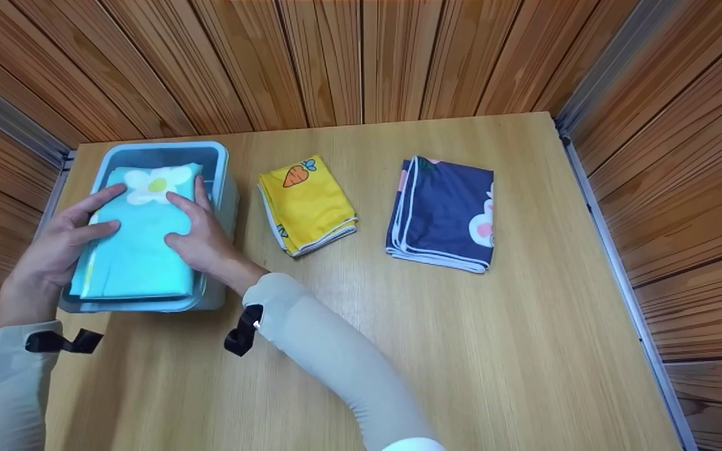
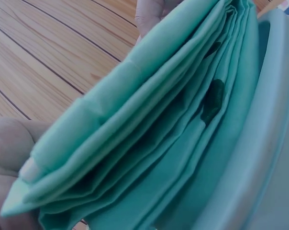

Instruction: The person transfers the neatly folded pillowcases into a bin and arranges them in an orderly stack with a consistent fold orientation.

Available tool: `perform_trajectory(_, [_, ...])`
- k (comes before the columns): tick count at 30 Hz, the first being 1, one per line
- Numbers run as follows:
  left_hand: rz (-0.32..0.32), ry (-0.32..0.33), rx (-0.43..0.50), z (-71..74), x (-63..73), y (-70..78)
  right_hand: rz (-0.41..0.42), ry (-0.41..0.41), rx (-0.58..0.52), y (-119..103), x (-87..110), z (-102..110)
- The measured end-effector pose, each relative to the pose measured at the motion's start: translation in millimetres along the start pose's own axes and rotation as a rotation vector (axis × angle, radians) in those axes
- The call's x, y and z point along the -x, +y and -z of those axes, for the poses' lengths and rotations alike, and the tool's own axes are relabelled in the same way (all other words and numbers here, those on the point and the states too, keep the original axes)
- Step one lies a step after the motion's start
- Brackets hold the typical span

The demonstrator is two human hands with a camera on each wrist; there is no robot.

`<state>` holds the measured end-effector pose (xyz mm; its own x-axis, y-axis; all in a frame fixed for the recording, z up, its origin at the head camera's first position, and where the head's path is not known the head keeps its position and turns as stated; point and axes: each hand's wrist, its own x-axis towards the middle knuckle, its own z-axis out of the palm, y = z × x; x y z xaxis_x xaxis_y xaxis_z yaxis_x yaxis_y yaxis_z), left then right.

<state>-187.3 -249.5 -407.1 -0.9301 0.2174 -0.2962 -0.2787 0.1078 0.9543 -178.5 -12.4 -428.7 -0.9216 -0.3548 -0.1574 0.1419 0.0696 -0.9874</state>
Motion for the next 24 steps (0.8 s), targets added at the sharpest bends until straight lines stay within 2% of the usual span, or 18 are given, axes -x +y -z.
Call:
perform_trajectory(13, [0.073, 0.003, -0.022, 9.6, -4.5, 0.5, -0.039, -0.033, 0.059, -3, -7.7, 0])
perform_trajectory(24, [0.049, 0.016, -0.083, 11.1, -5.4, 0.2, -0.037, -0.049, 0.014, -4, -9.0, 0])
